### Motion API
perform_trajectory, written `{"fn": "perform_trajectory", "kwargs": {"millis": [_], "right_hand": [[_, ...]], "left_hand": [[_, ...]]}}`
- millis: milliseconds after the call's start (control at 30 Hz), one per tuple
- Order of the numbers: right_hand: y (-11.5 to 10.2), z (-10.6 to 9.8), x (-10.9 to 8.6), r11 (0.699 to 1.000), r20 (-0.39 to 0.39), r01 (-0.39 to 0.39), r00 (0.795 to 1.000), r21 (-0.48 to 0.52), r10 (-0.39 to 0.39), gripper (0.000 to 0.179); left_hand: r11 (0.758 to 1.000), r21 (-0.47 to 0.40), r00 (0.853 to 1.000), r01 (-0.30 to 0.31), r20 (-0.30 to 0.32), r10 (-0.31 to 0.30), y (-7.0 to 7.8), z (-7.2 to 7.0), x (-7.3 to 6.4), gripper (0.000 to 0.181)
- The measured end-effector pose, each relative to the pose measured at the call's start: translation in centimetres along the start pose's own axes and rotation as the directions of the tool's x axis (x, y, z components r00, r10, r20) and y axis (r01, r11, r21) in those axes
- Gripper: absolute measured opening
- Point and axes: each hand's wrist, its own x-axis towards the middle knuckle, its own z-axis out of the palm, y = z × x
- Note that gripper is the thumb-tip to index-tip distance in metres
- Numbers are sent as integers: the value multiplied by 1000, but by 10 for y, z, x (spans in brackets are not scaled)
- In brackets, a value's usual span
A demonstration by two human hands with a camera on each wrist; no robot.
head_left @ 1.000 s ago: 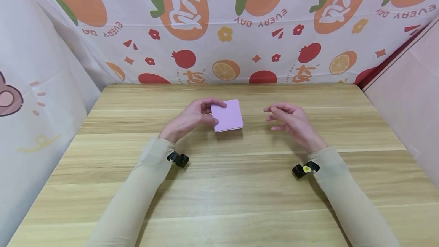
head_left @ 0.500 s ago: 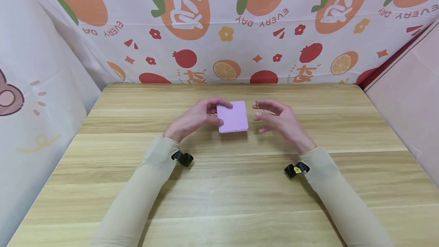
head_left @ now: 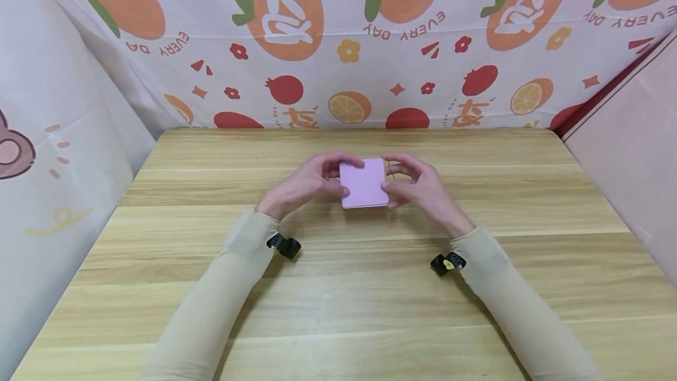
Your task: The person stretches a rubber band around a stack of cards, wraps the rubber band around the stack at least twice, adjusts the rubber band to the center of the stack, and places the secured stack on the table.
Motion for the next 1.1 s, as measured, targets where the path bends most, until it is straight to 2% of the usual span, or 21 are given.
{"fn": "perform_trajectory", "kwargs": {"millis": [167,300,400,633,733,867,933,1100], "right_hand": [[-1,1,-1,1000,-31,4,1000,16,-4,54],[-2,2,-1,999,-52,18,998,29,-17,52],[-3,1,-1,999,-64,29,998,35,-26,52],[-2,1,-2,997,-72,56,996,44,-52,53],[-1,0,-2,997,-70,65,996,37,-62,52],[0,-1,-2,998,-66,67,996,20,-65,52],[0,-2,-2,998,-65,64,996,9,-63,52],[0,-2,-3,997,-55,64,996,-41,-66,53]], "left_hand": [[995,-95,1000,-2,-19,0,-1,1,0,63],[984,-178,996,6,-84,-22,-4,3,-3,65],[975,-220,989,-3,-144,-30,-6,5,-4,57],[965,-260,967,-21,-252,-47,-12,16,-6,28],[957,-289,952,-21,-298,-69,-13,21,-5,26],[962,-270,934,-28,-350,-71,-14,27,-4,27],[964,-262,931,-32,-360,-67,-13,30,-4,27],[967,-250,935,-44,-351,-48,-14,32,-5,26]]}}
